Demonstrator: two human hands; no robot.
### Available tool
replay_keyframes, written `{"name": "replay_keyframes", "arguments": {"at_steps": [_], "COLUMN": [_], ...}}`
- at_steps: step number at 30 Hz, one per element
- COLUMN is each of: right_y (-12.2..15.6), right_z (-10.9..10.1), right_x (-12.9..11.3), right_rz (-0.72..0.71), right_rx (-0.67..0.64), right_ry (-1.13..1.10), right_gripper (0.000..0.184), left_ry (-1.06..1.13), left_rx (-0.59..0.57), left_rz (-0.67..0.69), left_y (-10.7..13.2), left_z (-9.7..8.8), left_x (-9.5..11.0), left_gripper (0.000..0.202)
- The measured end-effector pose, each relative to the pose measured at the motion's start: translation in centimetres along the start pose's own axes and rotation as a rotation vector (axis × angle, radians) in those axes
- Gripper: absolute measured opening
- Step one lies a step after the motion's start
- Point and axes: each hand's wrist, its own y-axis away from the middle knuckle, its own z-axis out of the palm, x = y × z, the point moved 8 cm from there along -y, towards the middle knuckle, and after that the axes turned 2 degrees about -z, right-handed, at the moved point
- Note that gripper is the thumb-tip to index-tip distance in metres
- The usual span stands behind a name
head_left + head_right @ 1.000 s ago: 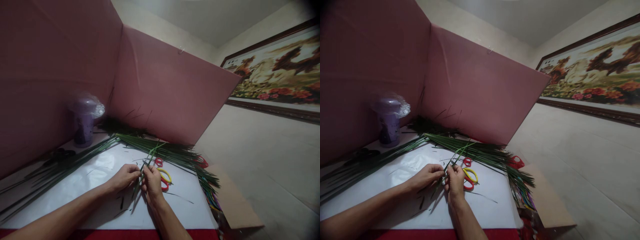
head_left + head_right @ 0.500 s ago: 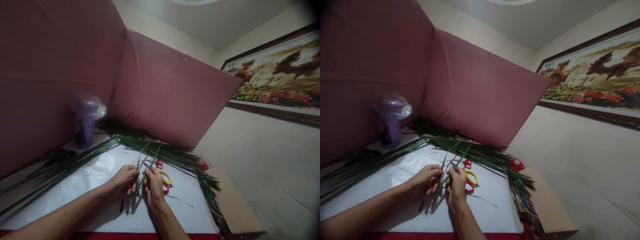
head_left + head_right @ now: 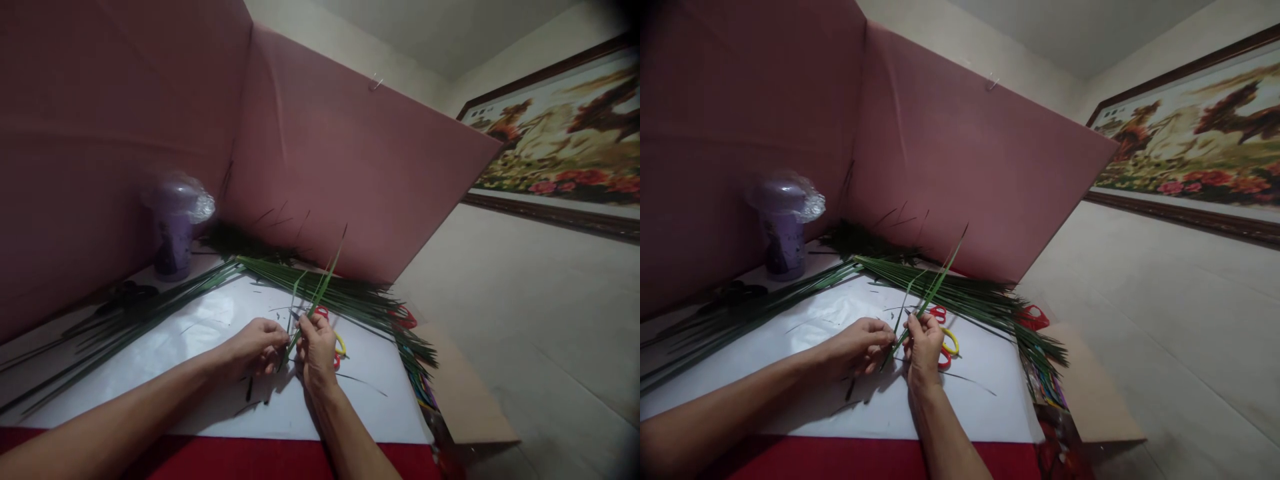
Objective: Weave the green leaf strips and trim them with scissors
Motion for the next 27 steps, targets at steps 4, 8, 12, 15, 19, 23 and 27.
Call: {"name": "replay_keyframes", "arguments": {"at_steps": [4, 8, 12, 15, 19, 23, 27], "right_y": [0.0, -0.1, -0.2, -0.2, -0.3, -0.5, -0.6], "right_z": [0.0, 0.0, 0.0, 0.0, -0.1, -0.8, -1.0], "right_x": [-0.6, -1.2, -1.6, -1.6, -1.3, -1.3, -1.7], "right_rz": [-0.041, -0.056, -0.076, -0.081, -0.058, -0.122, -0.224], "right_rx": [0.0, -0.01, -0.025, -0.025, -0.017, 0.041, 0.037], "right_ry": [0.025, -0.013, -0.036, -0.028, -0.028, 0.085, 0.291], "right_gripper": [0.033, 0.034, 0.033, 0.032, 0.03, 0.039, 0.032], "left_ry": [-0.073, -0.068, -0.073, -0.073, -0.066, -0.067, -0.114], "left_rx": [-0.08, -0.177, -0.187, -0.158, -0.133, -0.102, -0.057], "left_rz": [-0.013, -0.052, -0.045, -0.031, -0.01, 0.007, -0.006], "left_y": [0.4, 0.7, 0.6, 0.5, 0.4, 0.4, 0.5], "left_z": [0.7, 1.5, 1.5, 1.3, 1.0, 0.8, 0.6], "left_x": [0.1, 0.1, 0.1, 0.2, 0.5, 0.8, 0.8], "left_gripper": [0.018, 0.014, 0.014, 0.012, 0.012, 0.012, 0.016]}}
